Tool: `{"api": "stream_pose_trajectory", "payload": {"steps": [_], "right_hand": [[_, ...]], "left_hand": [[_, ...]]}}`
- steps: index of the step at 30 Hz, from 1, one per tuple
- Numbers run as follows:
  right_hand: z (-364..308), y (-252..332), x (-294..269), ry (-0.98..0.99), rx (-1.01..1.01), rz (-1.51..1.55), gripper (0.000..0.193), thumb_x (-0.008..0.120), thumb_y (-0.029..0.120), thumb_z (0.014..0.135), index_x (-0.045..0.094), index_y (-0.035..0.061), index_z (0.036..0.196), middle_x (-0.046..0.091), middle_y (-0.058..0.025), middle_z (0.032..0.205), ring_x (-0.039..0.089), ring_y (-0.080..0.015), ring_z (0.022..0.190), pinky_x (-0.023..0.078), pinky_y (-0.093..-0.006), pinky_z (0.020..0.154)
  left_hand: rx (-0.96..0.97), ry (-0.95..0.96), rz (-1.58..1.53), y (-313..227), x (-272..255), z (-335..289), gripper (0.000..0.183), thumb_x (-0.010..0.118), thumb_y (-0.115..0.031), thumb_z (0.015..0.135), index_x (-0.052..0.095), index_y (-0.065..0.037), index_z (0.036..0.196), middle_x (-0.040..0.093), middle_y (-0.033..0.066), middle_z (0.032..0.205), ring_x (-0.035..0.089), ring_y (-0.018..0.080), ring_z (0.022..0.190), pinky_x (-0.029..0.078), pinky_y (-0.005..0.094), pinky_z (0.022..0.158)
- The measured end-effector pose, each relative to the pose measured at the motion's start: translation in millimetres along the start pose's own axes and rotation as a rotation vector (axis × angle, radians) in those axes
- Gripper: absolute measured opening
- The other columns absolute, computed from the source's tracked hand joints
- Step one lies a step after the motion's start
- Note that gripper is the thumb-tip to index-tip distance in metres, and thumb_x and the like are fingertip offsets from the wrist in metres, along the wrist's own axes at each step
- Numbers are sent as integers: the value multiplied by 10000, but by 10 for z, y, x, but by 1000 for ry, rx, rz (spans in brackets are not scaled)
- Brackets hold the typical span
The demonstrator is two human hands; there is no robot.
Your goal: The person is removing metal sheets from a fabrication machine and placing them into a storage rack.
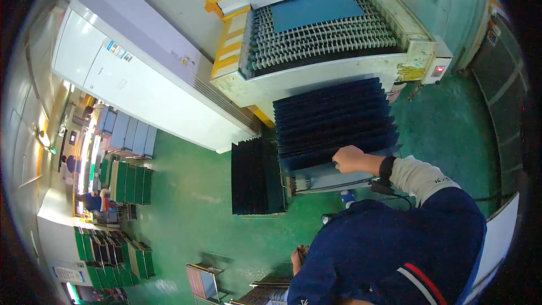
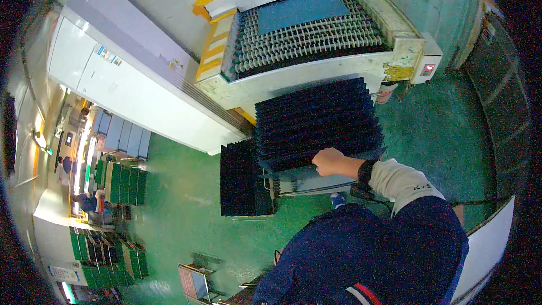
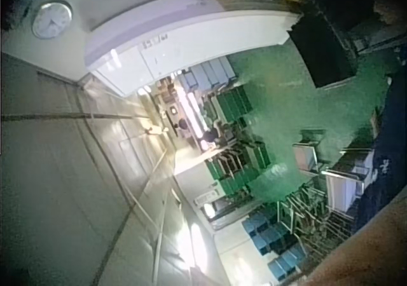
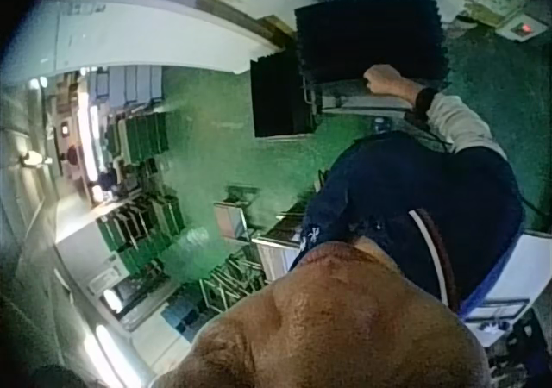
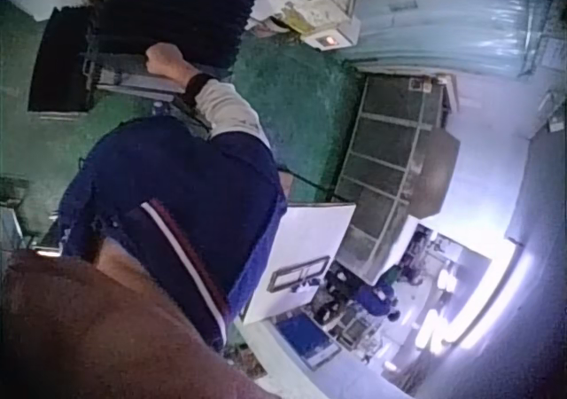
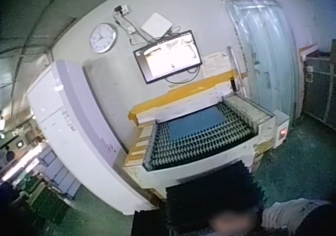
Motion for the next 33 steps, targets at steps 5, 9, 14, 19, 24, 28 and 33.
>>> {"api": "stream_pose_trajectory", "payload": {"steps": [5,9,14,19,24,28,33], "right_hand": [[-16,35,-39,-14,-6,1,303,587,239,719,642,64,960,630,-168,865,596,-327,841,468,-431,754],[-22,32,-32,-25,-5,20,296,589,238,720,645,65,953,631,-167,863,597,-323,842,469,-431,753],[-30,46,-39,-59,-14,15,287,597,237,712,649,75,942,631,-166,850,602,-321,826,474,-432,740],[-64,62,-74,-71,-10,22,276,598,237,712,649,71,927,630,-164,835,602,-324,814,476,-434,729],[-55,109,-78,-52,-10,3,267,599,234,711,649,66,912,629,-164,826,600,-329,801,475,-437,715],[-47,48,-40,-59,13,12,268,604,233,713,649,64,916,629,-164,824,600,-330,799,474,-439,709],[-29,123,-20,-37,-23,-2,278,609,244,717,648,60,922,628,-169,835,597,-329,811,469,-440,720]], "left_hand": [[9,2,-83,104,-56,71,383,544,-222,843,502,93,1056,596,197,971,609,294,888,532,378,719],[-26,-5,-159,153,-58,84,380,551,-207,842,491,91,1068,595,198,972,612,295,881,534,397,710],[-30,-23,-136,119,-47,54,357,547,-194,846,498,83,1068,599,197,971,615,297,879,535,395,704],[-44,-33,-158,104,-51,42,315,552,-169,844,520,78,1036,613,195,947,623,303,852,535,371,677],[-68,-13,-251,209,-113,106,303,563,-148,834,521,76,1034,616,206,922,629,304,811,536,370,646],[-71,-29,-231,205,-114,120,292,569,-134,827,523,75,1026,617,211,910,630,313,771,538,374,637],[-86,-29,-270,229,-151,16,258,563,-135,830,532,62,993,616,209,898,626,313,727,527,381,618]]}}
Point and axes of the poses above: each hand's wrist, its own z-axis towards the middle knuckle, its own x-axis out of the palm, y = z × x, the point moved 5 cm from there along z, towards the middle knuckle
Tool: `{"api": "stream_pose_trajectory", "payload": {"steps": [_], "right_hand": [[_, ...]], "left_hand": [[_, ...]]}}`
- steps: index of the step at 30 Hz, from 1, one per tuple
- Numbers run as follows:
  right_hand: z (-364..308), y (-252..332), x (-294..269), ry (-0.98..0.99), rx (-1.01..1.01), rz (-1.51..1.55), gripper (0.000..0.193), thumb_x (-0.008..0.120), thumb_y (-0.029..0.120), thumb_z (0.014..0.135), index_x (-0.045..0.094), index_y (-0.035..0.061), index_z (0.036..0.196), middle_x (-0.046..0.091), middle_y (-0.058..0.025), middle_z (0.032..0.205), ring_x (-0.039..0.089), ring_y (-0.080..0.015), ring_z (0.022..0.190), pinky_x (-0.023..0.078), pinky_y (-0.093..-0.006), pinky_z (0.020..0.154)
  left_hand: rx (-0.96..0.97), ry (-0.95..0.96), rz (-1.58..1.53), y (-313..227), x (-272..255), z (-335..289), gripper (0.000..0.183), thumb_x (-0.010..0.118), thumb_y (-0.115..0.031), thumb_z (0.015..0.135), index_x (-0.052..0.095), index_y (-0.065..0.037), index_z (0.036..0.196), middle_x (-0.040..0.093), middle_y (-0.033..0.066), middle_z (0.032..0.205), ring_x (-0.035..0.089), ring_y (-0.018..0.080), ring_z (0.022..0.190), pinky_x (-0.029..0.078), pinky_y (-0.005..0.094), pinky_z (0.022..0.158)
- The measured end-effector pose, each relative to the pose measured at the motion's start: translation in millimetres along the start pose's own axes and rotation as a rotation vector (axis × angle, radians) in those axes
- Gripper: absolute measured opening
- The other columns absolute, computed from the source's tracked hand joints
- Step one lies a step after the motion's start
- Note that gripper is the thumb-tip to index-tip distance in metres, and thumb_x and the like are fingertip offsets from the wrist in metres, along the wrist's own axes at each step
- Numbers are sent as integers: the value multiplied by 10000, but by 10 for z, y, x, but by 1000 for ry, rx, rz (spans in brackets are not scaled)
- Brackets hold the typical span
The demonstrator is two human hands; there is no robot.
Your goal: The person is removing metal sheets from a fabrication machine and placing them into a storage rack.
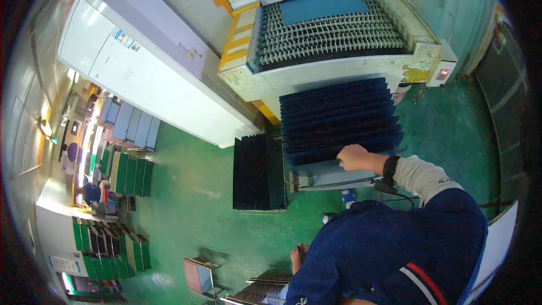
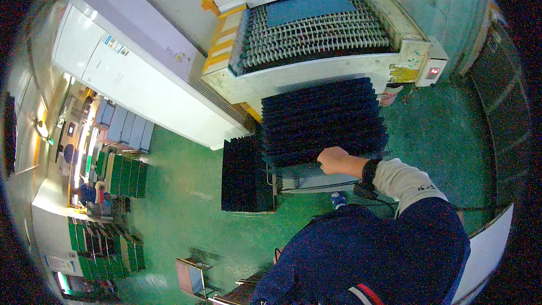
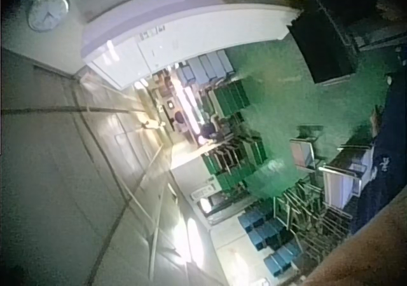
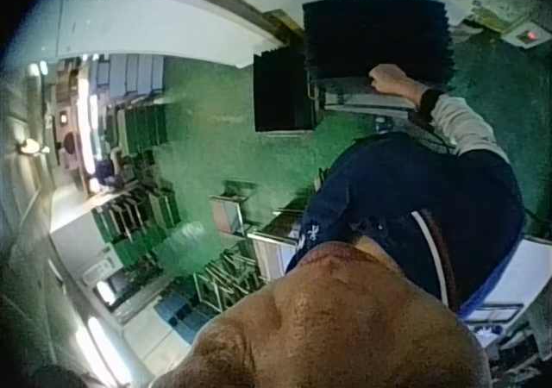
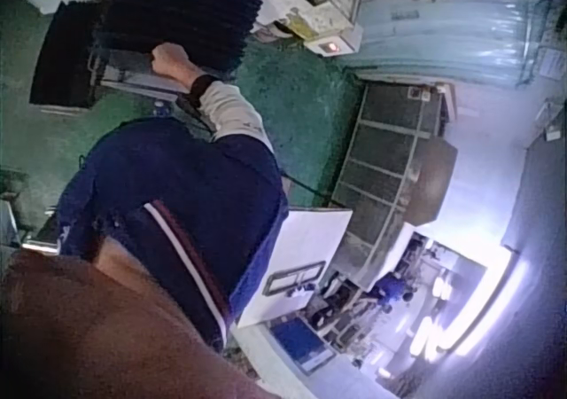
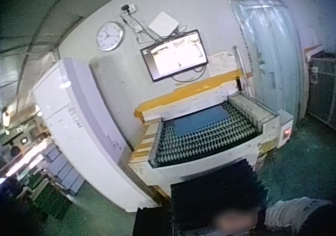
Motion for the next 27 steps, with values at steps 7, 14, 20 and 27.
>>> {"api": "stream_pose_trajectory", "payload": {"steps": [7,14,20,27], "right_hand": [[-250,79,-471,-23,-52,33,302,610,243,697,646,62,936,626,-172,848,593,-341,830,470,-440,738],[-698,209,-1604,-126,-202,68,307,642,287,671,645,32,841,607,-201,766,584,-370,765,464,-452,693],[-990,-369,-2175,-369,148,377,330,659,280,678,620,-10,830,616,-183,795,585,-303,785,438,-367,708],[-630,-1135,-1910,-706,181,1730,373,660,143,748,538,5,1072,597,-121,999,565,-243,870,427,-381,804]], "left_hand": [[19,53,-7,-366,419,-524,212,549,-135,838,530,46,946,600,179,852,614,302,709,516,392,606],[7,81,-56,-122,246,-163,257,513,-158,868,499,52,1014,603,189,877,613,312,718,520,413,616],[54,36,124,-588,710,-733,285,495,-195,881,483,23,1064,612,159,871,616,304,696,517,392,589],[125,33,324,-582,709,-561,256,505,-188,870,507,11,1030,614,146,842,613,283,666,511,363,576]]}}
Point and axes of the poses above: each hand's wrist, its own z-axis towards the middle knuckle, its own x-axis out of the palm, y = z × x, the point moved 5 cm from there along z, towards the middle knuckle
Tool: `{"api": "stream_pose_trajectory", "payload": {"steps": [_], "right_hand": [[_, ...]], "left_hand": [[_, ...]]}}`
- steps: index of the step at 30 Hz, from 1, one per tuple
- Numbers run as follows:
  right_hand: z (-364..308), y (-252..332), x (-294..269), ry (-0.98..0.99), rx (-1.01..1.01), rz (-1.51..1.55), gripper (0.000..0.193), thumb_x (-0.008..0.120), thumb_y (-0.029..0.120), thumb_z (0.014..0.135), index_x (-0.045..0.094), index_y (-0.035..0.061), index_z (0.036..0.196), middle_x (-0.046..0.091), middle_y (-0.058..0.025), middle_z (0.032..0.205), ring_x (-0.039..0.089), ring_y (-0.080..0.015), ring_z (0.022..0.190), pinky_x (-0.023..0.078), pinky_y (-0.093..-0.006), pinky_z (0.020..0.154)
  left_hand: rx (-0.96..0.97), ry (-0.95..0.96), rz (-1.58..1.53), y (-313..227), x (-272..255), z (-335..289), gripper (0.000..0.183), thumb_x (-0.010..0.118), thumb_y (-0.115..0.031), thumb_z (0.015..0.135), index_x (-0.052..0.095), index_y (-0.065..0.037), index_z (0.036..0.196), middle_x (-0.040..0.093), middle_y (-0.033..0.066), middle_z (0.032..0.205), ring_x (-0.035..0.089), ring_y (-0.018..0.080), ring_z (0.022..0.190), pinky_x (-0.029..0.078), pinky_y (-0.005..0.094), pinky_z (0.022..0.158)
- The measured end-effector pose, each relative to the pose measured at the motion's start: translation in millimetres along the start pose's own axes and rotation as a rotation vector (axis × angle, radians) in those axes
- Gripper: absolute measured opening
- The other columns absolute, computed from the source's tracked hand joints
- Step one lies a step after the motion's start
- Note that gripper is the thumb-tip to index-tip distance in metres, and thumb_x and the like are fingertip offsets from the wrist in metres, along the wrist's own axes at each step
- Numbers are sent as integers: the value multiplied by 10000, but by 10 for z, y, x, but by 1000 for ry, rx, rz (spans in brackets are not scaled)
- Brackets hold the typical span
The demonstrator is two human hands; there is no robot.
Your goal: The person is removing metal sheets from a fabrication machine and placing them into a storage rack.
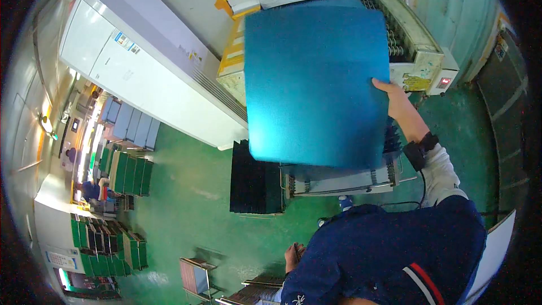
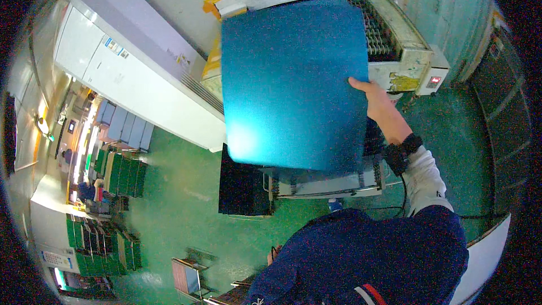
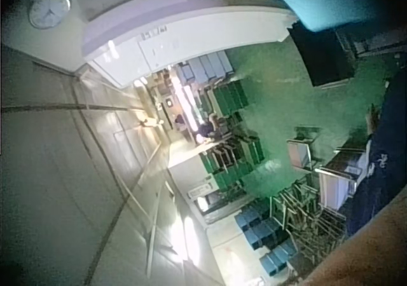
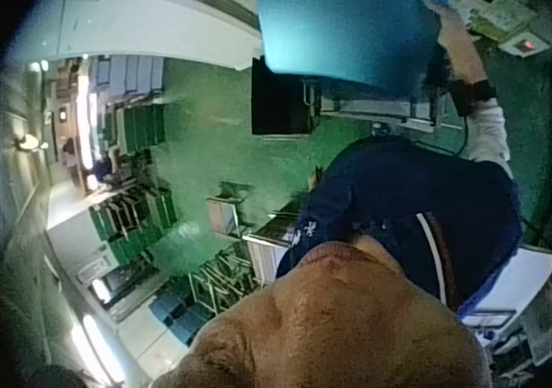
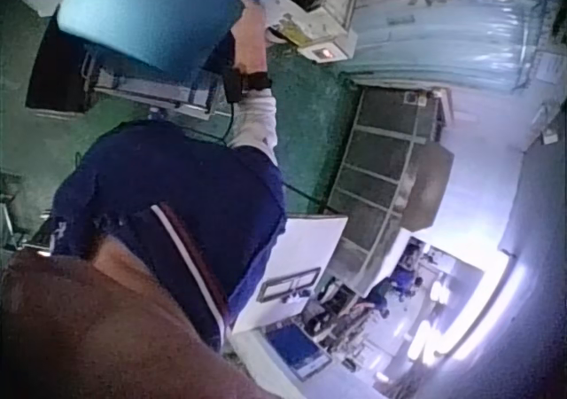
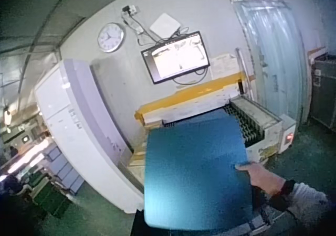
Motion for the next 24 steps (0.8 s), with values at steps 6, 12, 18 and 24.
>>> {"api": "stream_pose_trajectory", "payload": {"steps": [6,12,18,24], "right_hand": [[848,-768,-396,45,122,388,274,580,102,811,485,31,1058,544,-101,1034,532,-238,955,438,-380,842],[911,-1081,-226,-30,255,463,199,561,148,839,484,49,994,508,-103,980,537,-214,847,483,-338,757],[1062,-1167,-141,63,366,362,229,548,229,858,500,35,970,559,-104,893,550,-174,764,501,-281,662],[1361,-1095,-65,55,315,336,234,549,241,856,504,37,962,582,-102,870,550,-159,729,481,-267,639]], "left_hand": [[362,52,364,-205,46,-72,244,508,-188,868,512,23,991,609,149,804,612,278,662,509,366,583],[61,-66,-78,-144,55,-130,252,515,-192,863,515,37,967,608,171,832,612,305,726,512,391,610],[274,-9,157,22,20,56,267,534,-190,853,512,42,983,609,197,872,608,329,759,515,415,632],[-117,-91,-369,512,-117,450,293,538,-180,853,498,50,1030,603,205,887,607,333,760,509,427,654]]}}
Point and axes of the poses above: each hand's wrist, its own z-axis towards the middle knuckle, its own x-axis out of the palm, y = z × x, the point moved 5 cm from there along z, towards the middle knuckle
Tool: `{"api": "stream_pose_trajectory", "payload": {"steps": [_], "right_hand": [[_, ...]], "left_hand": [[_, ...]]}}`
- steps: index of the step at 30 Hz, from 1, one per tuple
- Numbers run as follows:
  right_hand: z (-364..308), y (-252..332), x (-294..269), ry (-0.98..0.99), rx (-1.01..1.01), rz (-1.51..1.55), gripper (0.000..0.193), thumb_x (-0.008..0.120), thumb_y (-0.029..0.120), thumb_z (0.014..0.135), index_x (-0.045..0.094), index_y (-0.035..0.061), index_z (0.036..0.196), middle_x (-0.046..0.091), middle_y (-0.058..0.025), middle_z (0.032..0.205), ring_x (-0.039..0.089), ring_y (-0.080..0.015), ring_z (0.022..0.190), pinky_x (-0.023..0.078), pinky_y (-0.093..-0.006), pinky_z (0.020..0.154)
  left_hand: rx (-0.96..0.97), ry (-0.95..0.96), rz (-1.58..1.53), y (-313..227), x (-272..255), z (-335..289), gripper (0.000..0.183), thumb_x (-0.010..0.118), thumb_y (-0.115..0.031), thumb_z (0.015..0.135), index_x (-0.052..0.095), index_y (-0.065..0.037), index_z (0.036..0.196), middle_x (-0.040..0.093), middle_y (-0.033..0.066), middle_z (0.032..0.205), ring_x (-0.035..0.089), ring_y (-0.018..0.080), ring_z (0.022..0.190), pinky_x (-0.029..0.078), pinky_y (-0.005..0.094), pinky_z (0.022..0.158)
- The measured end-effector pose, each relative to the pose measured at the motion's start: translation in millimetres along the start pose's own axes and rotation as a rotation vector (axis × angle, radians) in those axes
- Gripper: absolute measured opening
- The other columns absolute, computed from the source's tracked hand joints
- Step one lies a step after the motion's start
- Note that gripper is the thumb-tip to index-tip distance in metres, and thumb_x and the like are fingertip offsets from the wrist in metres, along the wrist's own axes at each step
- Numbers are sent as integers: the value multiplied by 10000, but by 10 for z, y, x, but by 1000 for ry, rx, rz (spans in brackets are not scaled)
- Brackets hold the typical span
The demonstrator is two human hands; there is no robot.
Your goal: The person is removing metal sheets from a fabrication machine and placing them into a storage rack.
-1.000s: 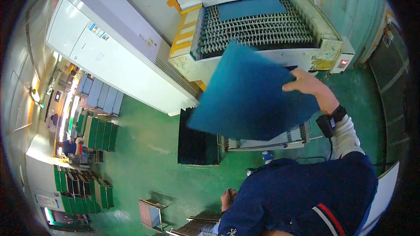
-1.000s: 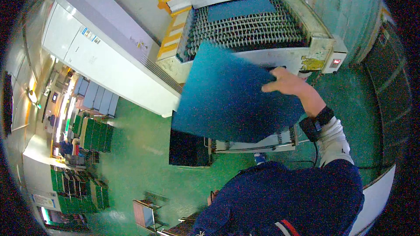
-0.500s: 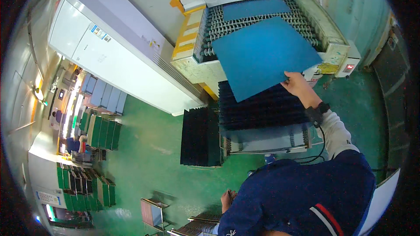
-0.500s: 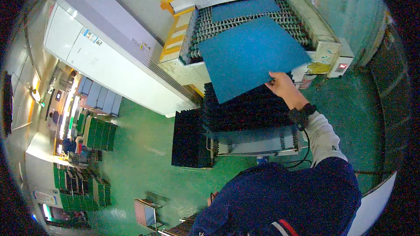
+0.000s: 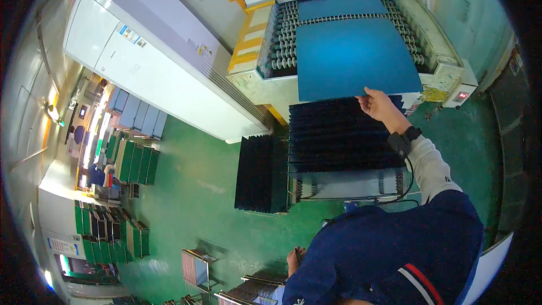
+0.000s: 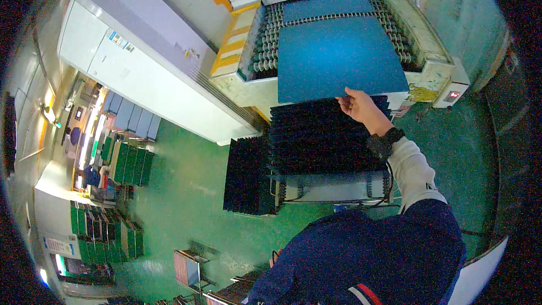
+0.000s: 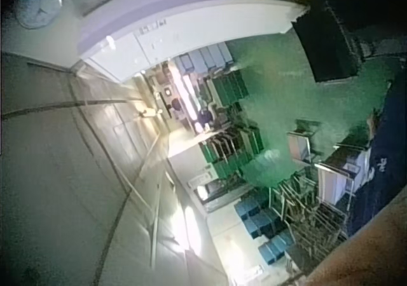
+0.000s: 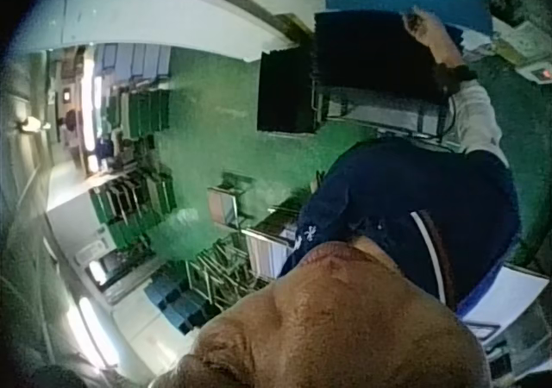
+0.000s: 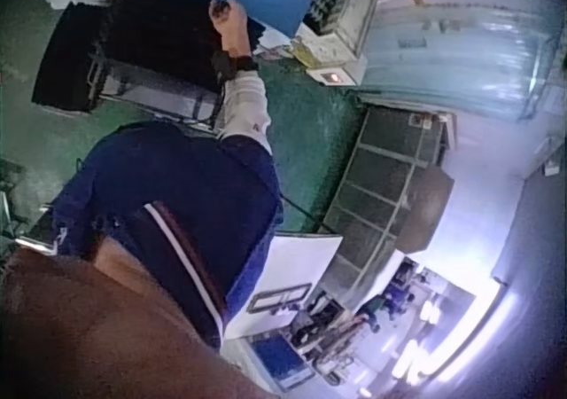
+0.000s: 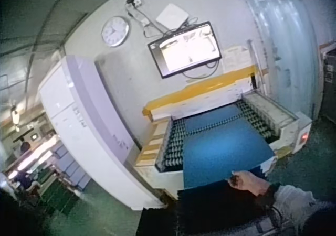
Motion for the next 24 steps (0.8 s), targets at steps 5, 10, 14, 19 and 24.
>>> {"api": "stream_pose_trajectory", "payload": {"steps": [5,10,14,19,24], "right_hand": [[175,67,34,-2,25,-6,218,564,244,846,493,57,931,588,-107,902,548,-148,727,469,-279,646],[303,-4,112,34,42,16,216,575,245,839,497,67,932,591,-107,915,548,-144,730,461,-275,643],[335,67,12,9,11,7,221,580,252,835,509,73,945,596,-102,909,549,-141,726,452,-273,650],[391,81,59,-6,20,-20,214,578,262,834,529,81,937,605,-70,886,547,-130,735,443,-267,649],[458,97,32,1,29,-33,223,581,271,832,532,74,921,609,-55,871,545,-130,745,440,-269,649]], "left_hand": [[52,84,-66,38,-66,102,314,543,-184,853,491,53,1053,592,210,920,605,332,760,505,425,652],[27,50,-22,24,-68,-15,354,563,-210,847,487,57,1067,587,211,936,601,337,766,497,420,643],[193,-74,197,-269,248,-479,364,565,-222,847,486,57,1066,583,218,954,602,341,777,502,423,661],[134,-28,-76,-190,138,-366,395,572,-237,842,481,64,1081,576,228,993,604,350,825,506,429,717],[142,-1,-90,-175,131,-384,392,554,-231,849,472,71,1085,577,228,1003,605,348,829,506,422,720]]}}
Point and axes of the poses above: each hand's wrist, its own z-axis towards the middle knuckle, its own x-axis out of the palm, y = z × x, the point moved 5 cm from there along z, towards the middle knuckle
